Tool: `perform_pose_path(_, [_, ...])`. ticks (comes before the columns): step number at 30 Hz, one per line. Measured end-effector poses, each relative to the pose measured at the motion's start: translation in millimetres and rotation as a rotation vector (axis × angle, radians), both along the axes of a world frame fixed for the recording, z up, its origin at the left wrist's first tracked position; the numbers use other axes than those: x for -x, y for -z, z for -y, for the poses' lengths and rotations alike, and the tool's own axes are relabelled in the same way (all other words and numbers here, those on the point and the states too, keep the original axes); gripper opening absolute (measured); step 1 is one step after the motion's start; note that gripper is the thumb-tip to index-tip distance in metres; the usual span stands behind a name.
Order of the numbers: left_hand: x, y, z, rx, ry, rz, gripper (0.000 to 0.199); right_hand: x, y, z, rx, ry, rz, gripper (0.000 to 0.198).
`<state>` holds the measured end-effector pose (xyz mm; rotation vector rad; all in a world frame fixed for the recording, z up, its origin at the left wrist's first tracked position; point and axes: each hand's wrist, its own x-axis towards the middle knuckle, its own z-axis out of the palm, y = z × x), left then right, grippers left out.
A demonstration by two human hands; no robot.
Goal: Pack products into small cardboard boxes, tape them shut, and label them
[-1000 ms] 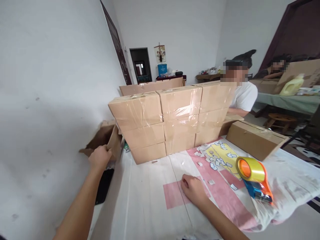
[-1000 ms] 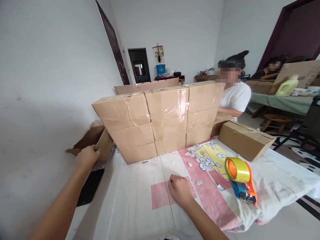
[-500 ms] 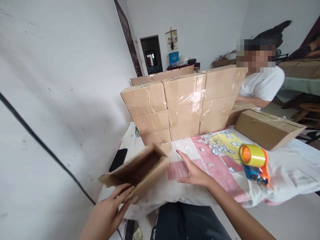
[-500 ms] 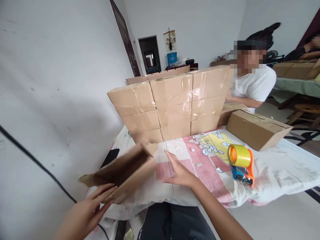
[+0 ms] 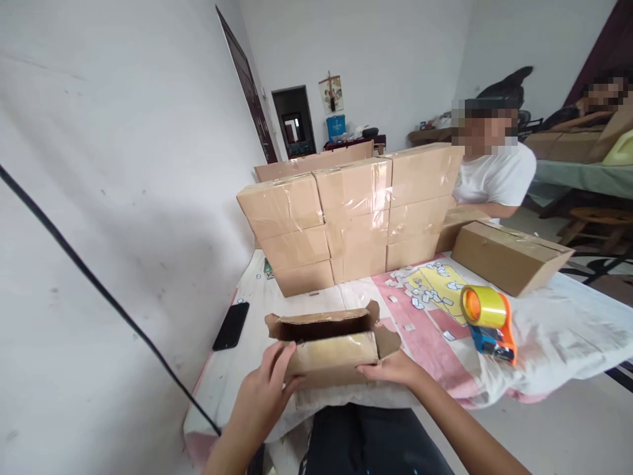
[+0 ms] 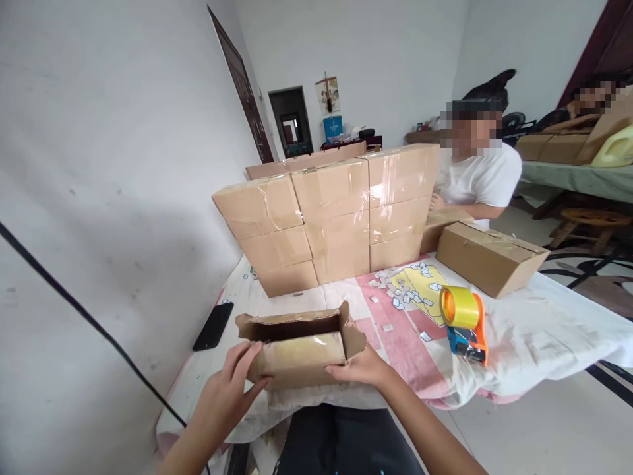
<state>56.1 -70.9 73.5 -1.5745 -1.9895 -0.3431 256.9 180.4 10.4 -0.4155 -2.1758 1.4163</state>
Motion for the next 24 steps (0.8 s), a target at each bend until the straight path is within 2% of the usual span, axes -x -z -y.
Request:
perform_pose_path(2, [-3.0, 14.9, 5.6, -0.123, 0.122, -0.131, 0.032, 2.1, -3.4, -2.1, 0.036, -0.032, -0.041, 0.05])
perform_pose_path(4, [-7.7, 24.2, 10.1, -0.107, 0.206, -0.115, 0.028, 4.7, -7.0, -3.0, 0.088, -0.077, -0.083, 0.056])
perform_pose_path(6, [-9.7, 24.2, 13.0, -0.058, 0.25, -0.015, 0.026, 6.7, -8.3, -2.8, 0.135, -0.096, -0.096, 0.063])
perform_pose_path(10, [6.2, 0.1, 12.8, -0.017, 0.344, 0.179, 0.037, 7.2, -6.3, -1.4, 0.154, -0.107, -0.078, 0.065])
perform_pose_path(13, [32.2, -19.1, 2.3, 0.078, 0.387, 0.342, 0.044, 7.1, -5.3, -2.1, 0.108, -0.116, -0.033, 0.063])
perform_pose_path(14, [42.6, -21.9, -4.5, 0.064, 0.363, 0.428, 0.049, 7.3, -5.0, -2.6, 0.101, -0.107, -0.022, 0.063])
perform_pose_path(16, [66.9, -20.0, -23.8, -0.088, 0.204, 0.624, 0.066, 7.9, -4.2, -3.6, 0.098, -0.066, -0.011, 0.067])
perform_pose_path(17, [81.1, -15.6, -36.4, -0.209, 0.076, 0.715, 0.072, 8.2, -3.9, -4.0, 0.1, -0.037, -0.01, 0.07])
perform_pose_path(19, [114.5, -1.8, -66.7, -0.354, -0.162, 0.771, 0.065, 8.6, -3.5, -4.2, 0.115, 0.012, -0.004, 0.075])
perform_pose_path(21, [153.3, 15.6, -100.7, -0.365, -0.336, 0.804, 0.052, 8.8, -3.7, -4.3, 0.133, 0.042, 0.005, 0.078])
perform_pose_path(24, [212.2, 39.3, -148.5, -0.278, -0.558, 0.87, 0.064, 9.7, -5.3, -4.9, 0.106, 0.047, 0.023, 0.077])
